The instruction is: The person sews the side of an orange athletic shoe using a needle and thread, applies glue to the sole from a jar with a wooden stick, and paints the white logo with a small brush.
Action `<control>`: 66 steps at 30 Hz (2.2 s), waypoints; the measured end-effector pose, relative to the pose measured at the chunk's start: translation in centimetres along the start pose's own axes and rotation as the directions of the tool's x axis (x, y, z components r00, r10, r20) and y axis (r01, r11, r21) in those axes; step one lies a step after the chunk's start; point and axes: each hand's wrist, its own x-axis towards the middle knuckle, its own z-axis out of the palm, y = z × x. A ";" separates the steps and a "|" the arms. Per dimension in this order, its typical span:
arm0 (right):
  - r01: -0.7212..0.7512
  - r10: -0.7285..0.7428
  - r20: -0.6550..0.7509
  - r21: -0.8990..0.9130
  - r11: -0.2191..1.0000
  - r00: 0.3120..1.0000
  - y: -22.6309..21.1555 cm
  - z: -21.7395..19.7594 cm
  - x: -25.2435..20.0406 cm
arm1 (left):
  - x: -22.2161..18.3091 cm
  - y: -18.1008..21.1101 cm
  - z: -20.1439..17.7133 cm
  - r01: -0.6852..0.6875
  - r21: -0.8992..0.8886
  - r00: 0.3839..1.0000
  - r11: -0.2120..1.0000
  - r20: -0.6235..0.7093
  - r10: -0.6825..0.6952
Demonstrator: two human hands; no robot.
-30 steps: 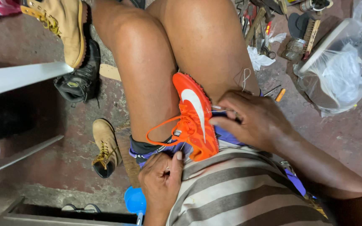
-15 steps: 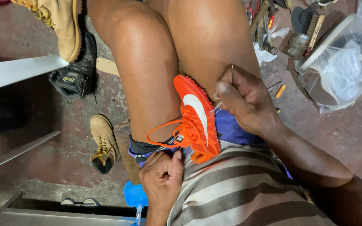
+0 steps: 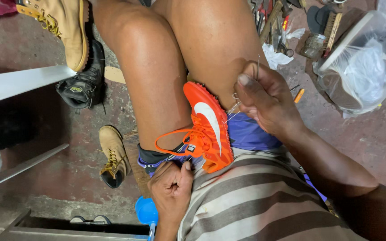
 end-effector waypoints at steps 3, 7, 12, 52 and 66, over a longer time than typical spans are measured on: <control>0.003 -0.004 0.033 0.029 1.000 0.999 -0.1 -0.2 0.4 | 0.3 0.3 -0.2 0.043 0.026 0.999 0.999 0.010 -0.043; 0.061 -0.053 0.094 -0.080 0.995 0.994 -1.3 -2.2 0.3 | 0.9 1.4 -0.3 0.020 0.056 1.000 0.998 -0.002 -0.020; 0.056 -0.084 -0.139 -0.191 0.980 0.987 -2.5 -5.8 -1.0 | 1.3 4.2 0.5 -0.084 0.144 0.995 0.986 0.071 0.074; -0.575 -0.310 -0.587 -0.806 0.141 0.748 20.3 -39.0 9.2 | 11.5 -5.8 -0.1 0.312 -0.858 0.939 0.409 0.214 -0.268; -0.833 0.109 -0.828 -0.535 0.140 0.550 17.4 -34.2 15.5 | 10.0 -9.1 -0.3 0.192 -0.961 0.958 0.198 0.139 -0.252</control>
